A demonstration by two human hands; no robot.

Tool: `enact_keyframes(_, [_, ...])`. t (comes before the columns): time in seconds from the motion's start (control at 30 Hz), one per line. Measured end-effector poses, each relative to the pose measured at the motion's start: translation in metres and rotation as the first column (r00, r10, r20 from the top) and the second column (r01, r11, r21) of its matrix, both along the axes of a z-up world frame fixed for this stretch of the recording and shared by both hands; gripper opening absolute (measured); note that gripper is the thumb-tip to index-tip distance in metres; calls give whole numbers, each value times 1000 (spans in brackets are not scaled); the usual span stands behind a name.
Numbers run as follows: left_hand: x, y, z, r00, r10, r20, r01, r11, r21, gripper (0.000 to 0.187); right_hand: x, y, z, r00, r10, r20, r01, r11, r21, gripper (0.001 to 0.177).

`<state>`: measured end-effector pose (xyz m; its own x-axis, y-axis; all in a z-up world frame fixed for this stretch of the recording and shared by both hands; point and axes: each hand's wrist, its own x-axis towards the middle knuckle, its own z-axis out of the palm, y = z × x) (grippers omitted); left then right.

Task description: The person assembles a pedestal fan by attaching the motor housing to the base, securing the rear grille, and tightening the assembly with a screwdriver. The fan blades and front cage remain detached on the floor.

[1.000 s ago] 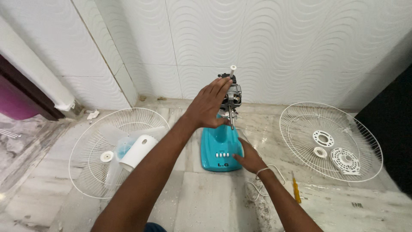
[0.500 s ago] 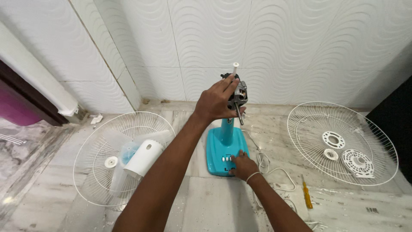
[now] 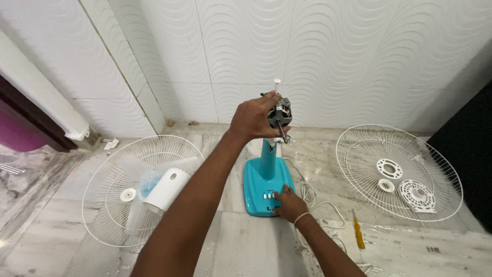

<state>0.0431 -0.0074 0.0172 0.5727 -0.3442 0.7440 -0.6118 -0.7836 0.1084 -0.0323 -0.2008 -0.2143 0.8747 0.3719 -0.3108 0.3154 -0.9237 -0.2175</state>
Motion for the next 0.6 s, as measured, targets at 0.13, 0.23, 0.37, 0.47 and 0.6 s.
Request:
enact_keyframes(0.13, [-15, -5, -3, 999, 3, -39, -5, 998, -62, 92, -3, -12, -9, 998, 58, 33, -59, 998, 30, 85])
enact_keyframes(0.23, [-23, -6, -1, 993, 20, -120, -26, 999, -47, 100, -6, -28, -19, 994, 108, 27, -109, 993, 48, 98])
enact_keyframes(0.37, [-29, -5, 6, 971, 69, -230, -64, 998, 28, 109, -15, -59, -27, 998, 56, 8, -56, 949, 309, 114])
enact_keyframes(0.47, [-33, -7, 11, 951, 181, -252, -140, 975, 172, 113, -25, -80, -24, 1000, -3, 22, -6, 909, 416, 111])
enact_keyframes(0.6, [-41, -6, 15, 921, 259, -291, -193, 952, 237, 129, -38, -106, -13, 996, -37, 81, -2, 900, 437, 100])
